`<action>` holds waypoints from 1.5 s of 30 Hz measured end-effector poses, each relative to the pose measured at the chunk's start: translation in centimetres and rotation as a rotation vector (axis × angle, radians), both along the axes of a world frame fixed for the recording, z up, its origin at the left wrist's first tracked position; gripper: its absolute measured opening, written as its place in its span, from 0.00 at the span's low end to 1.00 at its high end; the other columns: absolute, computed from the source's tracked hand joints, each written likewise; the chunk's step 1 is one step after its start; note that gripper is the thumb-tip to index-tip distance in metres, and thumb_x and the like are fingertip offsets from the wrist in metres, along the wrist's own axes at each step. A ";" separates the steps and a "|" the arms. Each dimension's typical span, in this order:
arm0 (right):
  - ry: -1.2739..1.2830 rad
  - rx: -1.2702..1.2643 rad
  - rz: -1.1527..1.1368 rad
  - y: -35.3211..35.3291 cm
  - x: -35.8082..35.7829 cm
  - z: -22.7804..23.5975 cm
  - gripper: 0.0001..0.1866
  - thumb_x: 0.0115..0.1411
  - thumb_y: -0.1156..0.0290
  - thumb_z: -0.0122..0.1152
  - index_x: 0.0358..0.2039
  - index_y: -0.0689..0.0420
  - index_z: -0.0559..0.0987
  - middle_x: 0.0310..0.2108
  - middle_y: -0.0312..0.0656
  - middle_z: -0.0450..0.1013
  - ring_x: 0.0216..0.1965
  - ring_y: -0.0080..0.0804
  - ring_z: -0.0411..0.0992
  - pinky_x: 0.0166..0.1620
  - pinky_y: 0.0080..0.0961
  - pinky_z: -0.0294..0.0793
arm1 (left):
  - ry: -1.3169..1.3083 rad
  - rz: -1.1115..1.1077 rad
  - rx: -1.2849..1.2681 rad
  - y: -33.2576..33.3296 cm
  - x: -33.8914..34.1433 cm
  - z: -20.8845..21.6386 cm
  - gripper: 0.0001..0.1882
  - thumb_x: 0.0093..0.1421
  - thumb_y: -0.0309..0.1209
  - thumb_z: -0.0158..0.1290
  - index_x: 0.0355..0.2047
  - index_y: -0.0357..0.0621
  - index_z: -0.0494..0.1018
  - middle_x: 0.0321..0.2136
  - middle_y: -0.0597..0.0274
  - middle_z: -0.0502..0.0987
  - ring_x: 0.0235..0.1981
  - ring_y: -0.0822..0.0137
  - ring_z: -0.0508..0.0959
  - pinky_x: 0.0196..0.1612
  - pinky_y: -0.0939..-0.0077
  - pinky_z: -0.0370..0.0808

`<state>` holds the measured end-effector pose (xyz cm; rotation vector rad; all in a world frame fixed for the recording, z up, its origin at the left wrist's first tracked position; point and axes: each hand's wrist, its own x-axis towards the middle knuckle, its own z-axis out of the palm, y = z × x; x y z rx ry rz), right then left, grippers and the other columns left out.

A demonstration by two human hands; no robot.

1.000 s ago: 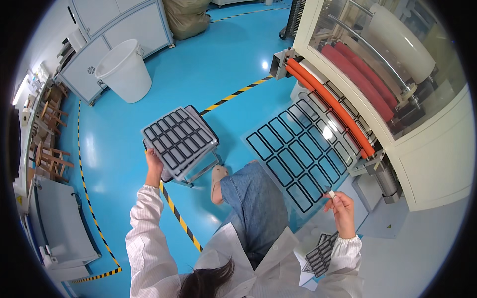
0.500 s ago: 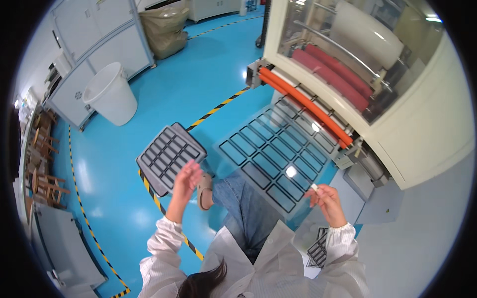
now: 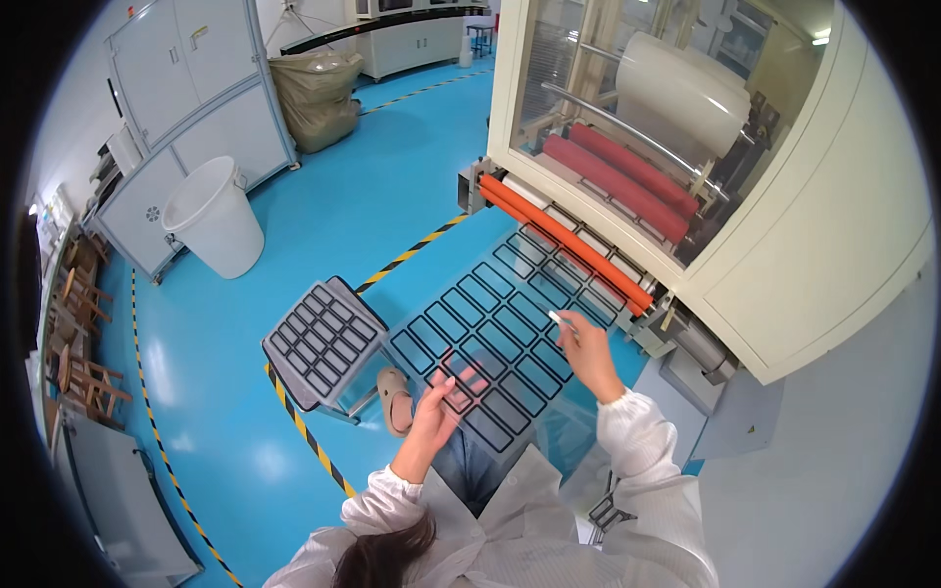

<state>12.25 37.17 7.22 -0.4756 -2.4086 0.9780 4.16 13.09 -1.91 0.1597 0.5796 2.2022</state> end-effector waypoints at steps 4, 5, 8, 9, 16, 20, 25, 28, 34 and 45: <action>0.096 0.090 0.125 0.5 -4.7 -1.2 0.12 0.61 0.73 0.50 0.46 0.55 0.74 0.18 0.47 0.71 0.18 0.40 0.70 0.23 0.28 0.67 | 0.039 -0.020 -0.044 -0.9 -0.1 1.6 0.28 0.63 0.30 0.43 0.63 0.49 0.50 0.53 0.49 0.68 0.48 0.54 0.74 0.48 0.63 0.73; 0.079 0.111 0.148 0.6 -5.8 -1.3 0.13 0.61 0.73 0.50 0.46 0.54 0.74 0.19 0.48 0.71 0.18 0.42 0.70 0.23 0.29 0.66 | 0.034 -0.022 -0.049 -1.0 -0.1 2.0 0.28 0.63 0.30 0.44 0.63 0.48 0.51 0.52 0.48 0.69 0.48 0.54 0.75 0.48 0.63 0.74; 0.087 0.315 0.180 0.4 -8.8 -2.1 0.13 0.62 0.69 0.49 0.47 0.52 0.73 0.19 0.49 0.71 0.21 0.47 0.70 0.25 0.37 0.68 | 0.069 -0.015 -0.092 -1.6 -0.1 2.4 0.29 0.63 0.30 0.44 0.63 0.48 0.51 0.52 0.48 0.69 0.47 0.55 0.75 0.46 0.64 0.75; 0.108 0.355 0.183 0.1 -9.4 -2.5 0.14 0.62 0.68 0.48 0.48 0.50 0.73 0.19 0.48 0.71 0.21 0.47 0.71 0.26 0.39 0.68 | 0.072 -0.014 -0.106 -1.9 0.0 2.4 0.29 0.63 0.30 0.44 0.63 0.48 0.50 0.52 0.48 0.69 0.47 0.55 0.75 0.46 0.64 0.75; 0.021 0.432 0.201 -1.4 -12.4 -2.7 0.14 0.63 0.67 0.46 0.49 0.50 0.73 0.17 0.45 0.71 0.19 0.44 0.70 0.23 0.37 0.68 | 0.093 0.002 -0.187 -3.3 0.0 2.7 0.29 0.63 0.30 0.44 0.63 0.44 0.49 0.52 0.46 0.70 0.46 0.54 0.76 0.45 0.65 0.76; -0.028 0.471 0.191 -2.3 -13.0 -3.0 0.14 0.62 0.69 0.47 0.48 0.51 0.73 0.17 0.43 0.71 0.19 0.42 0.70 0.22 0.35 0.68 | 0.101 0.002 -0.231 -4.1 -0.1 2.8 0.29 0.63 0.29 0.44 0.63 0.44 0.49 0.51 0.47 0.70 0.46 0.54 0.77 0.45 0.65 0.76; -0.035 0.576 0.219 -2.6 -13.7 -3.4 0.15 0.59 0.74 0.49 0.47 0.53 0.74 0.19 0.42 0.72 0.19 0.40 0.71 0.22 0.34 0.68 | 0.065 0.040 -0.250 -4.6 0.1 3.4 0.26 0.62 0.26 0.44 0.60 0.44 0.56 0.49 0.47 0.72 0.44 0.53 0.77 0.40 0.70 0.79; -0.090 0.594 0.220 -2.8 -14.3 -4.0 0.14 0.58 0.73 0.51 0.45 0.53 0.76 0.22 0.45 0.74 0.23 0.42 0.72 0.26 0.36 0.71 | 0.064 0.046 -0.268 -4.9 0.2 3.3 0.25 0.61 0.26 0.44 0.60 0.43 0.56 0.48 0.46 0.73 0.43 0.53 0.78 0.39 0.71 0.79; -0.222 0.726 0.281 -3.2 -12.4 -3.0 0.20 0.53 0.76 0.50 0.48 0.55 0.75 0.17 0.43 0.71 0.20 0.41 0.71 0.22 0.35 0.68 | 0.082 0.059 -0.299 -6.4 0.6 3.4 0.27 0.61 0.24 0.42 0.61 0.42 0.54 0.46 0.48 0.74 0.42 0.53 0.79 0.38 0.67 0.80; -0.764 0.755 0.249 -3.7 9.4 3.3 0.17 0.51 0.76 0.51 0.42 0.53 0.77 0.20 0.46 0.73 0.24 0.42 0.73 0.24 0.35 0.69 | 0.099 0.123 -0.276 -8.8 1.4 2.0 0.30 0.58 0.27 0.46 0.61 0.36 0.54 0.46 0.42 0.73 0.40 0.52 0.79 0.37 0.66 0.79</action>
